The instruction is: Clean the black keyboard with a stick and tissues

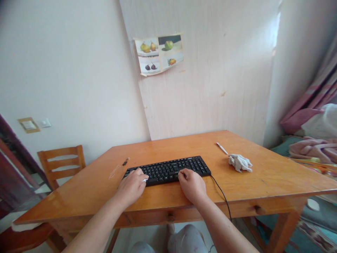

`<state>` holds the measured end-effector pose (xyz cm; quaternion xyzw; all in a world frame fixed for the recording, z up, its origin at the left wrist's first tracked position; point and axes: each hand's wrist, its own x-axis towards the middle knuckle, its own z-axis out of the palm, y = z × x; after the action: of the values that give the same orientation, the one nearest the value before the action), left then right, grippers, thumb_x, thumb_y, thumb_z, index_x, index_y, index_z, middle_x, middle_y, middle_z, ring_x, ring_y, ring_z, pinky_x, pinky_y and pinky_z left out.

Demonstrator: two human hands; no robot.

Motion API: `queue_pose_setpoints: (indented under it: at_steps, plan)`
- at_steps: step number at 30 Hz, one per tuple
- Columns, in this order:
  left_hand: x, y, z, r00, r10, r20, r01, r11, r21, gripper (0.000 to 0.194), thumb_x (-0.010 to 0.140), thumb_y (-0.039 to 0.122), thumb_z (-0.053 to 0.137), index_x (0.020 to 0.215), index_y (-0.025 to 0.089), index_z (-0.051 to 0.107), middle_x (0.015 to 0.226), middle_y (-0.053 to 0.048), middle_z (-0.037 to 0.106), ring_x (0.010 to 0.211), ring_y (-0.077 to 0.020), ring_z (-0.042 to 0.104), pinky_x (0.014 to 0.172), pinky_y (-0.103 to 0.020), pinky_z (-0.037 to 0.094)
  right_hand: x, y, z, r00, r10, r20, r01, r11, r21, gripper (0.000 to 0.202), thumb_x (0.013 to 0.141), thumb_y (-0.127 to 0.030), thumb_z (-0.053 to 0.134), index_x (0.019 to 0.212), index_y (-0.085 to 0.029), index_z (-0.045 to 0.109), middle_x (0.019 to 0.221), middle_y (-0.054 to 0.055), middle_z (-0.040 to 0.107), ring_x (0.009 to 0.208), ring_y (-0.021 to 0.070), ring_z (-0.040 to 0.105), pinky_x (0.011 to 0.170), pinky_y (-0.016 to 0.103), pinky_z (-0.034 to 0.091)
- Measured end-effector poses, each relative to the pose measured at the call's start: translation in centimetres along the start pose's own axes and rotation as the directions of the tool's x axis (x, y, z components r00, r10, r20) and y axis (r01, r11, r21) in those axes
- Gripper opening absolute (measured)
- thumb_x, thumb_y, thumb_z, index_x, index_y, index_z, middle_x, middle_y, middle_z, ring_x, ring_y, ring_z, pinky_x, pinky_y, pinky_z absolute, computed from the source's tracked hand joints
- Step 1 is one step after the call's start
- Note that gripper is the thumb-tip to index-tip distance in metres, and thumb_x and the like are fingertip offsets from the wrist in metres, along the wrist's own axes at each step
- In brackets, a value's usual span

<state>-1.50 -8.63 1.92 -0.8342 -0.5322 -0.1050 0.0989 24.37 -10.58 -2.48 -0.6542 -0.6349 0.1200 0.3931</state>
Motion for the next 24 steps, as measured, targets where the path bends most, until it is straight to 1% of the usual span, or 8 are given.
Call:
queue_pose_setpoints:
  at_steps: [3,6,10,12,14,18,21,24]
  plan:
    - [0.2,-0.1,0.1,1.000,-0.002,-0.008,0.002,1.000,-0.007,0.030,0.089,0.016,0.046,0.094,0.024,0.074,0.101,-0.008,0.063,0.098,-0.0229,0.058,0.081,-0.034,0.045,0.0,0.2,0.1,1.000,-0.004,0.000,0.004,1.000,0.005,0.029,0.091,-0.034,0.047,0.076,-0.024,0.070,0.081,0.003,0.074,0.079,0.0196,0.065,0.067,0.027,0.038]
    - [0.0,-0.8,0.0,0.999,0.003,-0.042,-0.005,0.999,-0.054,0.029,0.088,0.017,0.047,0.093,0.025,0.074,0.100,-0.007,0.063,0.097,-0.0217,0.058,0.081,-0.032,0.044,0.0,0.2,0.2,1.000,-0.010,-0.007,0.010,1.000,-0.002,0.029,0.091,-0.034,0.047,0.074,-0.024,0.069,0.079,0.003,0.074,0.078,0.0194,0.066,0.066,0.027,0.037]
    - [-0.6,-2.4,0.1,0.987,-0.080,-0.142,0.057,0.986,-0.156,0.030,0.092,0.019,0.046,0.100,0.024,0.073,0.103,-0.006,0.064,0.098,-0.0196,0.060,0.083,-0.031,0.044,0.0,0.1,0.1,1.000,-0.014,-0.013,0.014,1.000,-0.003,0.029,0.091,-0.033,0.046,0.072,-0.025,0.067,0.077,0.002,0.073,0.077,0.0191,0.066,0.066,0.027,0.036]
    - [-0.8,-2.9,0.3,0.979,-0.112,-0.168,0.081,0.980,-0.180,0.030,0.093,0.020,0.045,0.104,0.023,0.073,0.106,-0.006,0.064,0.099,-0.0194,0.060,0.084,-0.030,0.045,0.0,-0.1,0.1,1.000,-0.014,-0.017,0.014,1.000,0.005,0.029,0.090,-0.033,0.046,0.073,-0.025,0.068,0.078,0.002,0.074,0.078,0.0191,0.066,0.066,0.026,0.036]
    - [-1.1,-2.9,0.6,0.982,-0.096,-0.161,0.069,0.984,-0.164,0.029,0.093,0.020,0.045,0.104,0.024,0.073,0.105,-0.006,0.064,0.098,-0.0194,0.060,0.084,-0.030,0.045,0.0,-0.1,0.0,1.000,-0.012,-0.012,0.012,1.000,0.010,0.028,0.090,-0.032,0.047,0.074,-0.025,0.069,0.079,0.002,0.074,0.079,0.0193,0.066,0.067,0.026,0.037]
    - [-1.5,-1.7,0.8,0.992,-0.045,-0.114,0.037,0.997,-0.068,0.031,0.091,0.015,0.046,0.103,0.024,0.073,0.103,-0.007,0.063,0.095,-0.0202,0.059,0.084,-0.031,0.044,-0.1,-0.2,-0.1,1.000,-0.007,-0.003,0.007,1.000,0.003,0.029,0.090,-0.032,0.047,0.074,-0.024,0.069,0.080,0.002,0.074,0.078,0.0192,0.066,0.068,0.026,0.037]
    - [-1.8,-1.0,0.4,0.996,-0.048,-0.077,0.048,0.999,-0.002,0.031,0.091,0.015,0.045,0.101,0.024,0.073,0.103,-0.008,0.063,0.096,-0.0219,0.058,0.083,-0.033,0.044,-0.2,-0.3,-0.2,1.000,0.003,0.006,-0.003,1.000,-0.003,0.030,0.091,-0.033,0.046,0.074,-0.024,0.070,0.079,0.003,0.074,0.079,0.0200,0.066,0.068,0.027,0.038]
    - [-1.6,-0.9,-0.1,0.998,-0.056,-0.040,0.057,0.998,0.029,0.030,0.091,0.016,0.045,0.098,0.023,0.074,0.103,-0.008,0.063,0.098,-0.0228,0.057,0.084,-0.034,0.044,-0.2,-0.3,-0.2,1.000,0.013,0.010,-0.013,1.000,-0.003,0.030,0.091,-0.034,0.047,0.075,-0.024,0.071,0.081,0.003,0.075,0.080,0.0207,0.066,0.068,0.028,0.039]
